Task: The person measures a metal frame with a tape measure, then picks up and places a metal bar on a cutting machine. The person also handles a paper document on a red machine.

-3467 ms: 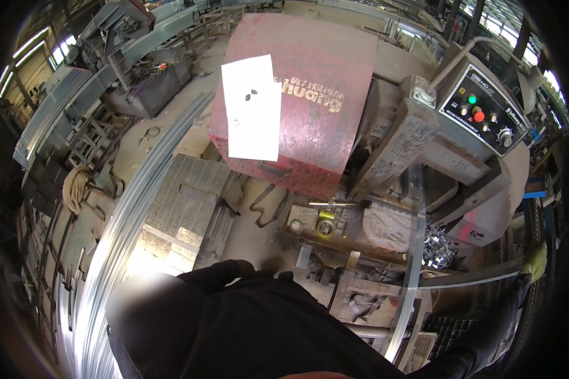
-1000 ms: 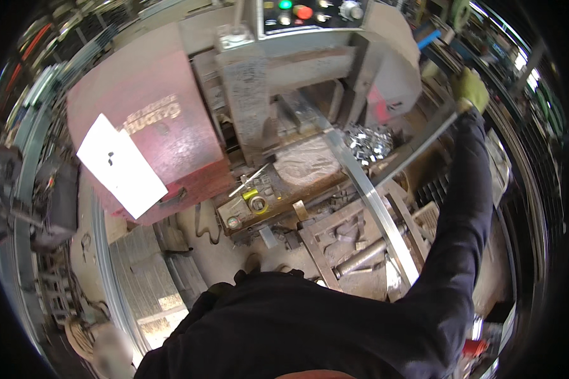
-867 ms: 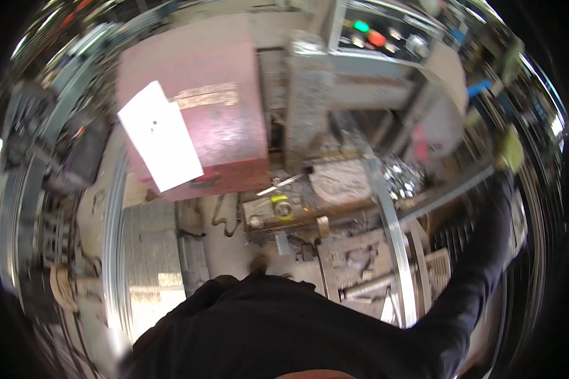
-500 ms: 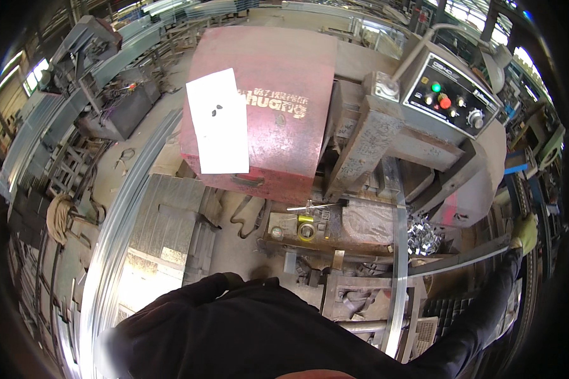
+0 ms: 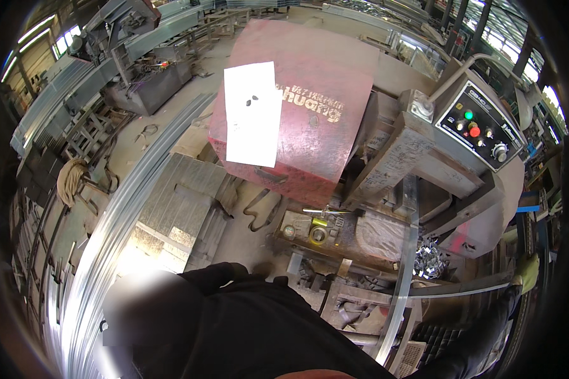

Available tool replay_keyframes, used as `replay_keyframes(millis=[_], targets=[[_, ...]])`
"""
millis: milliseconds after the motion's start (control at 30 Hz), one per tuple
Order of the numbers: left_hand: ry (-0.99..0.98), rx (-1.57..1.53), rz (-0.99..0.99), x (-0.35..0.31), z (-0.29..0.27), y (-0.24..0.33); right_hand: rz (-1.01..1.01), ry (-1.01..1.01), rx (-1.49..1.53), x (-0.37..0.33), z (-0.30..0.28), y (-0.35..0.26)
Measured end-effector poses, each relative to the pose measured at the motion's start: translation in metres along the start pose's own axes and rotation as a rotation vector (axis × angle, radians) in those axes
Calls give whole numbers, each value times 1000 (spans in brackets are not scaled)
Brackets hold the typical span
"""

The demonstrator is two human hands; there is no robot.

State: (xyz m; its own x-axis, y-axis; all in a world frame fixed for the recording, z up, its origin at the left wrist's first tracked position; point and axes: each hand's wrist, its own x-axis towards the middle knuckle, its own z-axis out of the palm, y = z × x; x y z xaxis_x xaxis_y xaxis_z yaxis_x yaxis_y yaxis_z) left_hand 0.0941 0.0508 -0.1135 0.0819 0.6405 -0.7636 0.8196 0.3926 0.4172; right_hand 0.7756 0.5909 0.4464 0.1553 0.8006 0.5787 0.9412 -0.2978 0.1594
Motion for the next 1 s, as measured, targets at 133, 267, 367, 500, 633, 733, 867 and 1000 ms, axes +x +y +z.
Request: replay_keyframes(millis=[133,267,367,500,633,733,867,1000], targets=[[7,2,-30,2,2,1,53,-49,62,-4,-11,-3],[10,-8,-16,9,6,-4,49,-59,122,-4,-12,-4],[23,3,26,14,11,-11,67,-86,30,1,-7,-1],[83,-147,13,14,15,-16,36,-151,28,12,2,7],[55,-127,0,14,15,-15,20,-89,3,16,13,11],[44,-124,-15,17,15,-14,26,-125,-12,19,17,13],[37,-118,-36,22,17,-16,37,-175,-1,23,19,16],[33,-123,-40,25,17,-21,35,-121,-26,25,27,18]])
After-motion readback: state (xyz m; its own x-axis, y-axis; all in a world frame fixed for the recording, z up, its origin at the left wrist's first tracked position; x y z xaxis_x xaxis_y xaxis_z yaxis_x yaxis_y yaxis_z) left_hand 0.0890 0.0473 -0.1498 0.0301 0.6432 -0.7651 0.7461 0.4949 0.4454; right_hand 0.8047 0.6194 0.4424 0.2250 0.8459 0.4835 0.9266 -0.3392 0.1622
